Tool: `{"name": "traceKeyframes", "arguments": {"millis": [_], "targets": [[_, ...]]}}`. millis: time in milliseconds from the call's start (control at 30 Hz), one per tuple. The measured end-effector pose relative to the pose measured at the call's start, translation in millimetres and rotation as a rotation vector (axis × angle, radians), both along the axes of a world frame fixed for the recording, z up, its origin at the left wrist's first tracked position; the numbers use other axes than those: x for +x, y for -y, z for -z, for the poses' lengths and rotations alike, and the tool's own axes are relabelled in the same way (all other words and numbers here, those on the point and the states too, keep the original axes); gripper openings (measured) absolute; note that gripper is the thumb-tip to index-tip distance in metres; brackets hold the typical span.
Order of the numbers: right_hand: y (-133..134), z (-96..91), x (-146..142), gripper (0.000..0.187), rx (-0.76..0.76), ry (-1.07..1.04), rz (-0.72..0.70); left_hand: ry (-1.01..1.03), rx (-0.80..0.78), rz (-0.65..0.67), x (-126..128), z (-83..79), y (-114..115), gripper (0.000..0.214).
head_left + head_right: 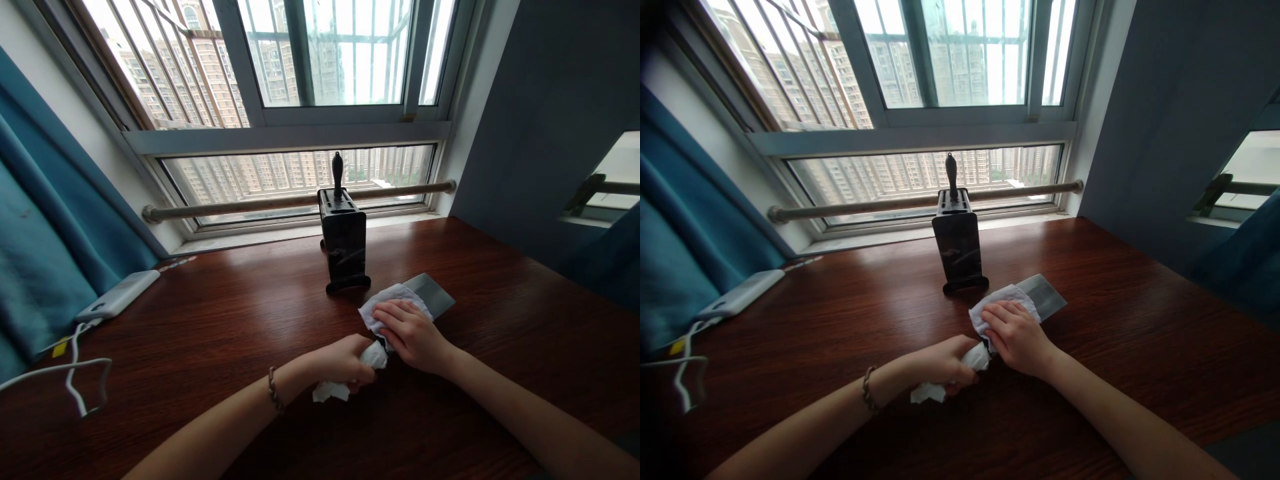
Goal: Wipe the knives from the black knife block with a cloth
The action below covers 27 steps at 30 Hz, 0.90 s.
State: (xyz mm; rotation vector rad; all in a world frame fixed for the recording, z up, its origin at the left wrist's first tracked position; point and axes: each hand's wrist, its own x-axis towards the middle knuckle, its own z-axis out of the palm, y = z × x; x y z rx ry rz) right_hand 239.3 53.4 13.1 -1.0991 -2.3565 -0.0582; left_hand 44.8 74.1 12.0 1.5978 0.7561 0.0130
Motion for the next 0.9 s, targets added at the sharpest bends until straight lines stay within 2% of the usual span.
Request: {"name": "traceKeyframes", "arguments": {"millis": [233, 333, 400, 567, 633, 667, 733, 900], "targets": [[3.5, -5.4, 0.3, 0.013, -0.076, -0.033, -0.089, 0.009, -0.004, 0.009, 0.5, 0.4, -0.2, 0.016], [0.4, -6.4, 5.0, 0.014, -0.096, -0.005, -0.073, 0.007, -0.014, 0.008, 0.4, -0.6, -0.2, 0.019], [-5.9, -6.3, 13.2, 0.017, -0.075, -0.023, 0.052, -0.007, -0.030, 0.010, 0.2, -0.5, -0.1, 0.019], [-28.4, -5.9, 46.7, 0.023, -0.008, -0.091, 0.501, -0.011, -0.046, 0.022, -0.8, 1.1, 0.0, 0.015], [-31.8, -6.0, 53.2, 0.023, -0.001, -0.100, 0.582, -0.010, -0.059, 0.038, -1.1, 0.9, -0.4, 0.015], [-31.2, -6.1, 52.7, 0.023, -0.005, -0.102, 0.583, -0.011, -0.067, 0.040, -1.1, 0.4, -0.7, 0.015], [-25.4, -6.6, 44.1, 0.022, -0.039, -0.090, 0.496, -0.015, -0.083, 0.031, -0.9, -1.7, -1.3, 0.015], [-2.5, -10.3, 7.1, 0.015, -0.160, -0.057, 0.055, -0.041, -0.089, 0.031, 0.1, -8.4, -2.9, 0.013]]}}
